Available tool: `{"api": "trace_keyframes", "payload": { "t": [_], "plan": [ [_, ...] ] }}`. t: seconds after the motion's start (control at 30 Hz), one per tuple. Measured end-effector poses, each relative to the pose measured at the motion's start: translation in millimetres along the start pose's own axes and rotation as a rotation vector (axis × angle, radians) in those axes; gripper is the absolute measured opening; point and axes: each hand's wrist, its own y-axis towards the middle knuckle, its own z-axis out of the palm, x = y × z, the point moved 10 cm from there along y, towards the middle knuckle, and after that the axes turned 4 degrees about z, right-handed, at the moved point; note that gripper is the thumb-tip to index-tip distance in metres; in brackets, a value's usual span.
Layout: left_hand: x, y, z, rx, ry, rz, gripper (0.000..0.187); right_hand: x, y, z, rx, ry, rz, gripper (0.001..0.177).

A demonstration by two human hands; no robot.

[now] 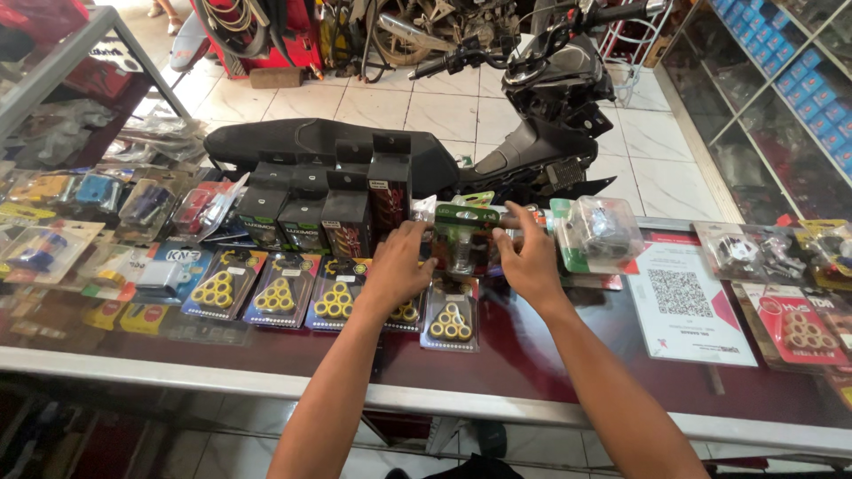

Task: The person takes a packaged motorcycle part from a display counter, carries it to a wall-mounted display rack, and hangs it on a metal hook. They then walk back to the counter, pick up another small packaged part, and bring it back to the same rack area.

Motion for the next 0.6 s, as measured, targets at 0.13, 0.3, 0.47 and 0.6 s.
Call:
{"api": "trace_keyframes", "payload": {
  "t": [0.13, 0.3, 0.47, 0.6],
  "plan": [
    [-22.0, -16.8, -20.4, -0.101, 0.154, 0.044, 0.057, 21.1, -32.8, -16.4, -0.08, -0.219, -0.13, 0.047],
    [-47.6, -47.6, -20.4, -0.139, 0.242, 0.032, 0.057, 35.7, -88.7, -1.2, 0.048, -0.417, -0.266, 0.044],
    [-73.5, -70.9, -8.3, -0.117, 0.222, 0.078, 0.062, 38.0, -116.1, 5.5, 0.038, -0.497, -0.199, 0.05],
    [-100.5, -81.2, 8.4, -0.045, 0.133, 0.184, 0.061, 30.0, -133.2, -8.4, -0.007, -0.51, -0.129, 0.053]
  ]
}}
